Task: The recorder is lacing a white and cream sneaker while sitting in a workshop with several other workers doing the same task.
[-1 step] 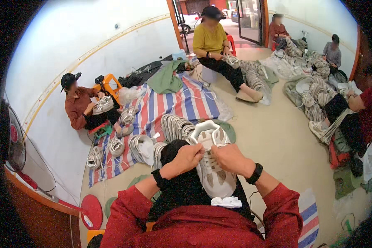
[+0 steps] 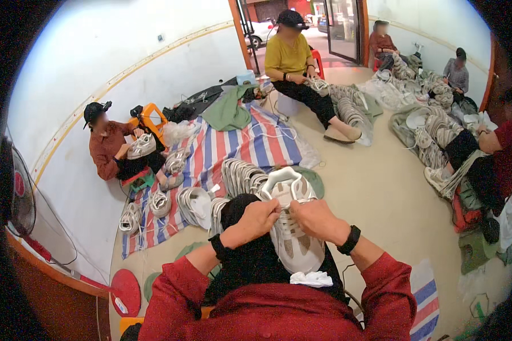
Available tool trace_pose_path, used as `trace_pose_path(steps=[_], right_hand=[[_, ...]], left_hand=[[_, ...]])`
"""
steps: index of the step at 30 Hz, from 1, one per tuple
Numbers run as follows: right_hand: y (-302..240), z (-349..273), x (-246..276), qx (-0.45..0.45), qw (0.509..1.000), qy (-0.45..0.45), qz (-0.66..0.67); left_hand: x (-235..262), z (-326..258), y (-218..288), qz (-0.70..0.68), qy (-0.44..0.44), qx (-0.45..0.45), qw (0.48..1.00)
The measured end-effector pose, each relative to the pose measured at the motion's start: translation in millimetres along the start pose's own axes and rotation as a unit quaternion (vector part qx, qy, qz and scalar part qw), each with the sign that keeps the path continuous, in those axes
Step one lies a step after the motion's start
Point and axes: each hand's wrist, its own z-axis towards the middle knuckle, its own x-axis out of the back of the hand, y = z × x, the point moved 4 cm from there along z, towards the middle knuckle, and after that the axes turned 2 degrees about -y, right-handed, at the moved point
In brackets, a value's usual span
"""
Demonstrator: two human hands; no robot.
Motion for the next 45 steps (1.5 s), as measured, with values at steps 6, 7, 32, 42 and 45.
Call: trace_pose_path(steps=[6,7,32,42,45], right_hand=[[1,-5,7,0.051,0.992,0.108,0.044],[2,-4,8,0.044,0.991,0.114,0.061],[17,-152,29,-0.185,0.973,0.132,-0.038],[27,-235,12,-0.313,0.929,0.151,0.125],[23,-227,24,-0.267,0.919,0.166,0.236]], left_hand=[[0,-6,20,0.079,0.039,-0.091,0.992],[1,-6,23,0.098,0.037,-0.093,0.990],[-6,-4,12,0.066,-0.033,-0.090,0.993],[-4,-9,24,0.036,-0.027,-0.054,0.998],[-4,-19,21,0.115,-0.006,-0.074,0.991]])
